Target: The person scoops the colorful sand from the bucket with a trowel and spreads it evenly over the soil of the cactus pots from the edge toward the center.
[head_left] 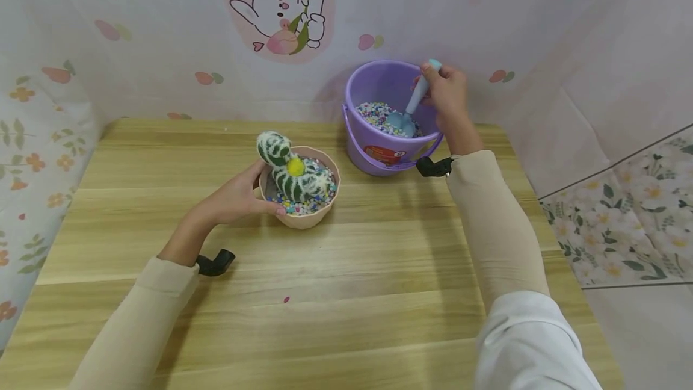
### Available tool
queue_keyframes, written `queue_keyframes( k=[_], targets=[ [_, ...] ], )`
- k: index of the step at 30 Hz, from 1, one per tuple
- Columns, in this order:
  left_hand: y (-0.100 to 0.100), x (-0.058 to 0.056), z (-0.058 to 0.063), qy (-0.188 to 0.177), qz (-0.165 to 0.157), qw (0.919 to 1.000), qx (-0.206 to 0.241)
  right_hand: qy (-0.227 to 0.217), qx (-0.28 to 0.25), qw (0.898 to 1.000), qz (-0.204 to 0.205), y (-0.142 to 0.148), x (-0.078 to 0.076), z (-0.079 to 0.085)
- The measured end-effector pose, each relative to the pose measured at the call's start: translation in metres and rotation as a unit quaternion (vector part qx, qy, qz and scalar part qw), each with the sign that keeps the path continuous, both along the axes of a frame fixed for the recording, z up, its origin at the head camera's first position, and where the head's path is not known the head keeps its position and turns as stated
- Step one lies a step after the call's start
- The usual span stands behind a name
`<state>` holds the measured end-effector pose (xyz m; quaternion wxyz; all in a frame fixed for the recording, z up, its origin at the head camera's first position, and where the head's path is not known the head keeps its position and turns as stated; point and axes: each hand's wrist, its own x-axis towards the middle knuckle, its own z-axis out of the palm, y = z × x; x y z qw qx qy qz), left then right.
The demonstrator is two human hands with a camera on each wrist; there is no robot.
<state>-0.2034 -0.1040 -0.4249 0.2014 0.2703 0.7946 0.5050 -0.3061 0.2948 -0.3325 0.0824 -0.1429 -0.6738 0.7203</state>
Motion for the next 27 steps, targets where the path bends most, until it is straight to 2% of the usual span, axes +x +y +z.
queue_keyframes(
  k=[9,16,24,27],
  targets=[
    [0.0004,-0.0016,0.0009,-0.004,0.003,0.9999,0.010,0.005,-0.026,0.999,-0.022,-0.0011,-0.0023,0.0050],
    [0.0008,-0.0017,-0.0001,-0.004,0.002,0.9999,0.010,-0.020,-0.046,0.997,-0.055,-0.0020,-0.0040,0.0077],
    [0.0010,-0.0008,0.0002,-0.003,0.004,1.0000,0.004,-0.039,-0.037,0.996,-0.066,-0.0020,-0.0066,0.0080],
    [0.0006,-0.0005,-0.0008,-0.003,0.005,1.0000,0.002,-0.051,-0.051,0.995,-0.075,-0.0017,-0.0082,0.0089]
  ],
)
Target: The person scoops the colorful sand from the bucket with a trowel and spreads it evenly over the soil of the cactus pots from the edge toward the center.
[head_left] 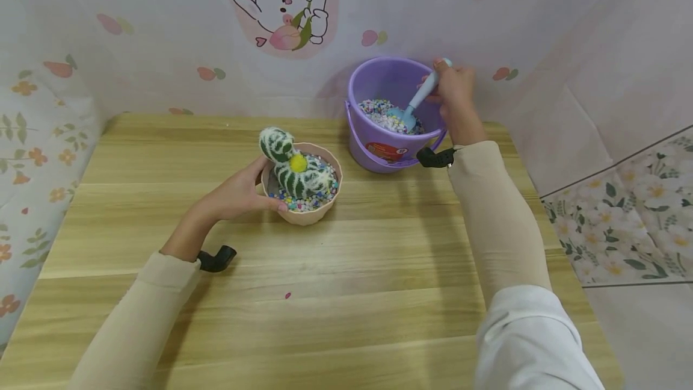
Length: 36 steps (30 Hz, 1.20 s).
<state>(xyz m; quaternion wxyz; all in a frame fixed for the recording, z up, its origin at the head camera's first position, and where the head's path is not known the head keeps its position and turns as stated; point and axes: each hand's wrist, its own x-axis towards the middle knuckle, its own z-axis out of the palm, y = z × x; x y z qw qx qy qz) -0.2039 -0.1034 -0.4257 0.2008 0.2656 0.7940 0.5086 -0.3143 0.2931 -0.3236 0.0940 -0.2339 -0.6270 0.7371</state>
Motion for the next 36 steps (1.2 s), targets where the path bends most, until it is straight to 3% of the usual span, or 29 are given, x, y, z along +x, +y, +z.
queue_keyframes(
  k=[11,21,31,36],
  targets=[
    [0.001,0.001,0.000,-0.003,0.000,1.0000,0.002,-0.016,-0.043,0.999,0.001,0.004,0.002,0.007],
    [0.000,0.000,0.000,-0.001,0.000,1.0000,-0.002,-0.028,-0.114,0.992,-0.038,0.010,-0.002,0.010],
    [0.000,-0.001,0.002,-0.007,0.004,0.9999,-0.013,-0.020,-0.188,0.980,-0.060,0.018,0.000,0.015],
    [-0.001,0.000,0.002,-0.009,0.000,0.9999,-0.013,-0.013,-0.238,0.968,-0.077,0.023,0.001,0.016]
  ],
)
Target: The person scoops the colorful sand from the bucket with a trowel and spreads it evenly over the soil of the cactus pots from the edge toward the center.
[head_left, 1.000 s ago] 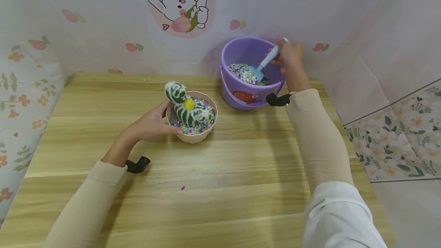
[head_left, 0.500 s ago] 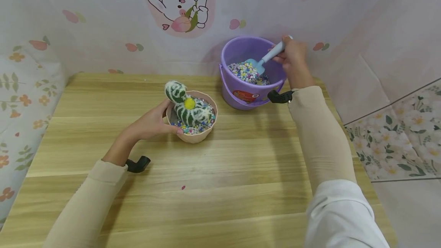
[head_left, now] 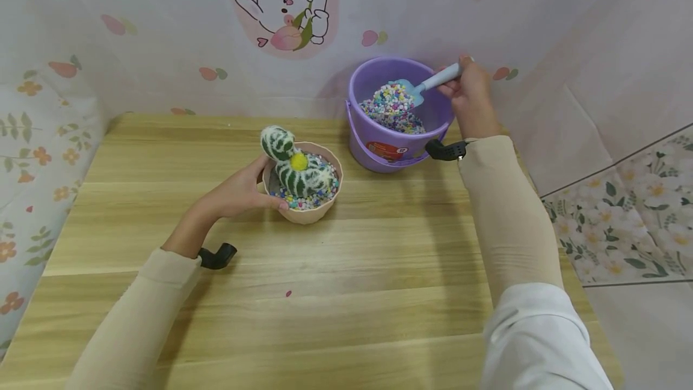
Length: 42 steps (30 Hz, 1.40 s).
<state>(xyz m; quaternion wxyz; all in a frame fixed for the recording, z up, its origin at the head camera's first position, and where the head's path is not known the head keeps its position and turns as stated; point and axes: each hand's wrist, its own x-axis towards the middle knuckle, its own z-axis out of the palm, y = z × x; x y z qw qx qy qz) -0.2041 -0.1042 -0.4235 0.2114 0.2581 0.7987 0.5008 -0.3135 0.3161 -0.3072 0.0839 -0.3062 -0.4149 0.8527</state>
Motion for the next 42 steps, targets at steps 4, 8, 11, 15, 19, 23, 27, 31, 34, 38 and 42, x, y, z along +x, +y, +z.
queue_keyframes(
  k=[4,8,11,15,19,23,27,31,34,38,42],
  targets=[
    [0.000,-0.002,0.000,0.008,-0.003,1.0000,-0.003,0.003,-0.036,0.999,-0.026,0.006,0.001,0.002],
    [-0.001,-0.004,-0.001,0.010,-0.007,0.9999,0.004,0.009,-0.059,0.997,-0.040,0.012,0.003,0.001],
    [0.000,-0.005,-0.001,0.003,-0.011,0.9998,0.013,0.009,-0.080,0.996,-0.039,0.015,0.005,0.000],
    [0.000,-0.005,-0.002,-0.001,-0.015,0.9997,0.022,0.007,-0.116,0.992,-0.042,0.018,0.008,-0.001],
    [-0.001,-0.005,-0.001,-0.002,-0.015,0.9996,0.025,0.010,-0.148,0.988,-0.049,0.020,0.011,-0.003],
    [-0.001,-0.005,0.000,-0.003,-0.015,0.9995,0.026,0.019,-0.163,0.985,-0.053,0.019,0.013,-0.004],
    [-0.002,-0.005,0.000,-0.007,-0.016,0.9996,0.024,0.025,-0.171,0.984,-0.054,0.017,0.018,-0.003],
    [-0.003,-0.008,-0.001,-0.007,-0.025,0.9995,0.018,0.029,-0.184,0.981,-0.057,0.015,0.025,-0.004],
    [-0.005,-0.011,-0.002,-0.005,-0.038,0.9990,0.024,0.036,-0.200,0.977,-0.059,0.012,0.030,-0.003],
    [-0.009,-0.015,-0.002,-0.013,-0.060,0.9971,0.046,0.049,-0.214,0.974,-0.056,0.006,0.037,-0.002],
    [-0.010,-0.019,-0.002,-0.023,-0.073,0.9952,0.060,0.053,-0.213,0.975,-0.044,-0.001,0.044,0.000]
  ],
)
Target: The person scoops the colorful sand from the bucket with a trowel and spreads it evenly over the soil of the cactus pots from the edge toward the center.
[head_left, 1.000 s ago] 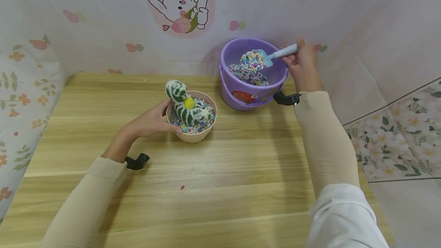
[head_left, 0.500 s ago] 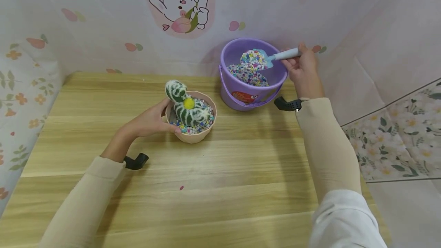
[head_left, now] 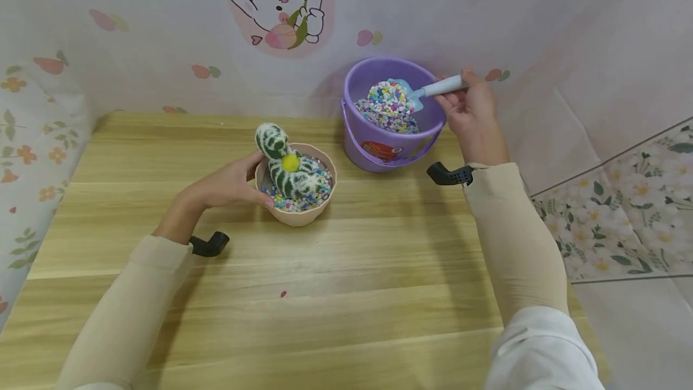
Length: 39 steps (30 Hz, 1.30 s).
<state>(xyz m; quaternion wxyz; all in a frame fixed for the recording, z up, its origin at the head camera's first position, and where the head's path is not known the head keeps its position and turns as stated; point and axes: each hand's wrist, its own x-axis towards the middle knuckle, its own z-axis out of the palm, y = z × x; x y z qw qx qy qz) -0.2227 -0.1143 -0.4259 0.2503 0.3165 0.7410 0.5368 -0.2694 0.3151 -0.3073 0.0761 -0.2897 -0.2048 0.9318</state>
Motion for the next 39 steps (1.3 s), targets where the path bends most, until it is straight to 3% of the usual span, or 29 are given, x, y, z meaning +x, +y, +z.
queue_keyframes(
  k=[10,24,36,39],
  targets=[
    [0.000,-0.002,0.000,-0.001,-0.005,1.0000,0.005,-0.001,0.014,1.000,0.024,-0.016,0.013,-0.002],
    [0.001,-0.005,-0.002,-0.005,-0.022,0.9995,0.022,0.028,0.060,0.996,0.059,-0.038,0.046,-0.004],
    [0.002,-0.004,-0.001,-0.016,-0.026,0.9994,0.017,0.064,0.100,0.991,0.060,-0.053,0.072,-0.020],
    [0.005,-0.001,0.002,-0.021,-0.025,0.9994,0.006,0.057,0.114,0.990,0.055,-0.054,0.071,-0.022]
  ],
)
